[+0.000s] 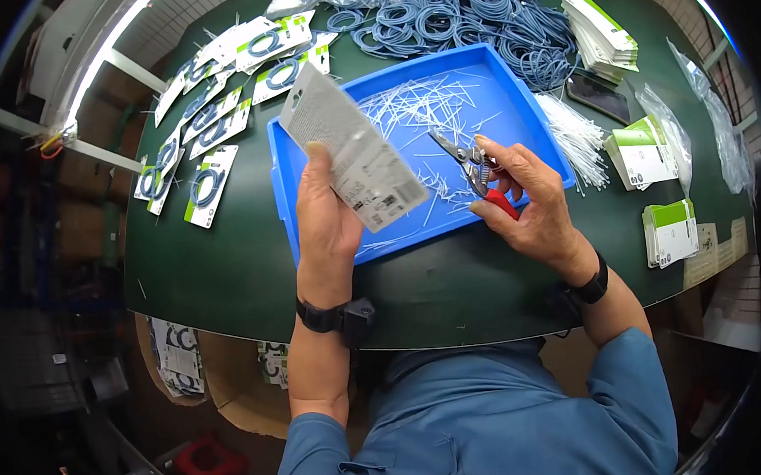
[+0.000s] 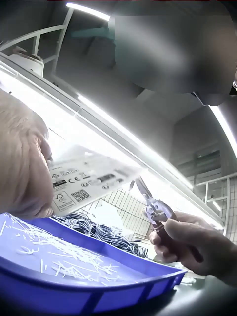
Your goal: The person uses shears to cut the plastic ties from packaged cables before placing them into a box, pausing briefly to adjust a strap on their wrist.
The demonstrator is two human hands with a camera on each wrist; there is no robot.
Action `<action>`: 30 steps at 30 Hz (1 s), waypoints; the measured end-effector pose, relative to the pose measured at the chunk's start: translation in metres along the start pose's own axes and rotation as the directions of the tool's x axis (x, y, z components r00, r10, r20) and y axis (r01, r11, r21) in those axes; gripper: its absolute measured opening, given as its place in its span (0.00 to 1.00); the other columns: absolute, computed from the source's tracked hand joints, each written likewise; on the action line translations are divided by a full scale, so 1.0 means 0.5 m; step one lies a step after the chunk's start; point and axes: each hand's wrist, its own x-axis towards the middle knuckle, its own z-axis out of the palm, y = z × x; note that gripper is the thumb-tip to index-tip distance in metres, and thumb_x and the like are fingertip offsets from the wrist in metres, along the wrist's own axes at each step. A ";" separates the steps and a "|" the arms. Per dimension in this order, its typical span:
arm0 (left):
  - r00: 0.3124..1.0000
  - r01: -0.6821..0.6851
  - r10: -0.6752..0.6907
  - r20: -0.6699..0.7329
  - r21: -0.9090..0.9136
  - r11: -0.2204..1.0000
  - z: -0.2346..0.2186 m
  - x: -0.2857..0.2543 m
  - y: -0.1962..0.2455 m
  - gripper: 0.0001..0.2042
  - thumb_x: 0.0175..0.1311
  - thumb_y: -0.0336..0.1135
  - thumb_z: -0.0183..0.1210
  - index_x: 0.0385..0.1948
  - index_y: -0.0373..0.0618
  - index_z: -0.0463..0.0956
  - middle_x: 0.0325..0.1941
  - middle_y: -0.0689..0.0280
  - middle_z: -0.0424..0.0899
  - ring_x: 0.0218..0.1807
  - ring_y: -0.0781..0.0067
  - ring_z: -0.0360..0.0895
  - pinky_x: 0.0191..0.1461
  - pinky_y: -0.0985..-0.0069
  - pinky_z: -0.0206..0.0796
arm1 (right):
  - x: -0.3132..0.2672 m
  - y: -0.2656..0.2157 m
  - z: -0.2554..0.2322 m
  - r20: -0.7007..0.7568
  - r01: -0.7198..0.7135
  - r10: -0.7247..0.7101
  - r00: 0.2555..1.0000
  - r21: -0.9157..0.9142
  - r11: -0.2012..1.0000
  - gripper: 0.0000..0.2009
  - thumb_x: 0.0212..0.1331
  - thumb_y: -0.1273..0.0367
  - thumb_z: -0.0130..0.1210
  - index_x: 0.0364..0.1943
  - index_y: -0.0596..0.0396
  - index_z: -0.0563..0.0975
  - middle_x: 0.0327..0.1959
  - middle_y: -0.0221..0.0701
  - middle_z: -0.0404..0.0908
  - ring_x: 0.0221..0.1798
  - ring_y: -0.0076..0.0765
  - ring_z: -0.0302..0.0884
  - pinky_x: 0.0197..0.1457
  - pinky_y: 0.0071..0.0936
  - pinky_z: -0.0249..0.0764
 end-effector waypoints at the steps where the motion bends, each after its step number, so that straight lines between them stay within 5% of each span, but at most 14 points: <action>1: 0.998 0.047 -0.050 -0.029 -0.088 0.995 -0.010 0.007 -0.001 0.13 0.82 0.44 0.51 0.50 0.44 0.76 0.43 0.67 0.84 0.46 0.69 0.82 0.54 0.68 0.76 | -0.002 -0.006 0.002 0.001 0.005 -0.005 1.000 0.000 1.000 0.37 0.47 0.76 0.74 0.68 0.57 0.76 0.37 0.34 0.79 0.33 0.28 0.75 0.37 0.25 0.73; 2: 0.999 0.041 -0.044 -0.030 -0.094 0.995 -0.029 0.018 -0.008 0.13 0.82 0.44 0.51 0.50 0.44 0.76 0.43 0.67 0.84 0.46 0.69 0.82 0.54 0.68 0.76 | -0.003 -0.015 0.006 0.025 0.011 -0.011 1.000 0.002 1.000 0.37 0.46 0.75 0.74 0.68 0.57 0.76 0.37 0.34 0.79 0.33 0.29 0.75 0.37 0.26 0.74; 3: 0.972 0.073 -0.025 0.236 -0.199 0.977 -0.061 0.034 -0.021 0.12 0.82 0.44 0.51 0.45 0.45 0.75 0.38 0.68 0.80 0.43 0.70 0.79 0.50 0.70 0.74 | -0.002 -0.023 0.010 0.054 0.023 -0.023 0.998 0.004 1.000 0.37 0.46 0.75 0.74 0.68 0.56 0.76 0.38 0.35 0.80 0.33 0.30 0.76 0.37 0.26 0.74; 5: 0.726 0.187 0.115 0.678 -0.357 0.915 -0.099 0.052 -0.030 0.13 0.81 0.43 0.50 0.36 0.48 0.73 0.30 0.71 0.74 0.35 0.73 0.73 0.42 0.73 0.69 | 0.001 -0.033 0.018 0.110 0.052 -0.054 0.993 0.015 0.999 0.37 0.46 0.75 0.74 0.67 0.55 0.76 0.38 0.35 0.80 0.33 0.31 0.76 0.37 0.27 0.75; 10: 0.804 0.116 0.090 0.588 -0.303 0.946 -0.049 0.020 -0.007 0.14 0.79 0.40 0.52 0.27 0.52 0.67 0.24 0.73 0.65 0.29 0.77 0.63 0.36 0.76 0.60 | -0.018 -0.055 0.037 0.260 0.185 -0.166 0.951 -0.050 0.981 0.38 0.44 0.73 0.76 0.67 0.52 0.77 0.40 0.36 0.81 0.34 0.38 0.78 0.38 0.33 0.76; 13: 0.715 0.053 0.137 0.685 -0.249 0.967 -0.031 0.012 0.000 0.15 0.80 0.41 0.51 0.27 0.51 0.68 0.23 0.73 0.66 0.29 0.77 0.65 0.38 0.76 0.62 | -0.024 -0.069 0.033 0.321 0.173 -0.144 0.936 -0.064 0.983 0.38 0.44 0.72 0.77 0.67 0.51 0.78 0.39 0.37 0.81 0.35 0.41 0.79 0.38 0.36 0.77; 18: 0.701 -0.021 0.168 0.693 -0.215 0.976 -0.036 0.019 0.010 0.17 0.81 0.44 0.50 0.26 0.52 0.68 0.22 0.74 0.66 0.27 0.77 0.65 0.38 0.75 0.63 | -0.022 -0.081 0.035 0.422 0.132 -0.097 0.901 -0.054 0.990 0.37 0.44 0.72 0.77 0.66 0.52 0.78 0.37 0.38 0.80 0.36 0.42 0.79 0.39 0.36 0.77; 21: 0.616 -0.098 0.203 0.761 -0.182 0.978 -0.048 0.032 0.025 0.18 0.81 0.46 0.49 0.26 0.52 0.68 0.21 0.73 0.67 0.26 0.76 0.66 0.37 0.74 0.64 | -0.021 -0.087 0.043 0.425 0.105 -0.096 0.900 0.003 0.994 0.37 0.45 0.71 0.77 0.66 0.52 0.78 0.36 0.38 0.79 0.36 0.42 0.79 0.40 0.36 0.77; 26: 0.571 -0.247 0.255 0.780 -0.133 0.960 -0.055 0.033 0.051 0.20 0.82 0.49 0.48 0.26 0.52 0.69 0.21 0.73 0.69 0.26 0.75 0.68 0.38 0.72 0.65 | -0.014 -0.107 0.046 0.512 0.039 -0.084 0.855 0.098 0.994 0.36 0.46 0.71 0.77 0.65 0.53 0.78 0.36 0.38 0.79 0.36 0.41 0.79 0.40 0.35 0.76; 29: 0.450 -0.330 0.237 0.861 -0.086 0.940 -0.060 0.042 0.072 0.21 0.82 0.52 0.47 0.27 0.51 0.71 0.22 0.72 0.71 0.28 0.74 0.70 0.39 0.71 0.66 | -0.009 -0.109 0.050 0.550 0.008 -0.078 0.831 0.128 0.992 0.36 0.46 0.70 0.77 0.65 0.54 0.78 0.36 0.38 0.79 0.36 0.41 0.79 0.40 0.35 0.77; 30: 0.456 -0.330 0.237 0.858 -0.084 0.940 -0.062 0.044 0.078 0.21 0.82 0.52 0.47 0.27 0.51 0.71 0.22 0.72 0.71 0.28 0.74 0.70 0.39 0.71 0.66 | -0.008 -0.108 0.053 0.556 -0.022 -0.072 0.828 0.161 0.987 0.36 0.47 0.70 0.77 0.65 0.54 0.78 0.36 0.38 0.80 0.36 0.41 0.79 0.40 0.35 0.77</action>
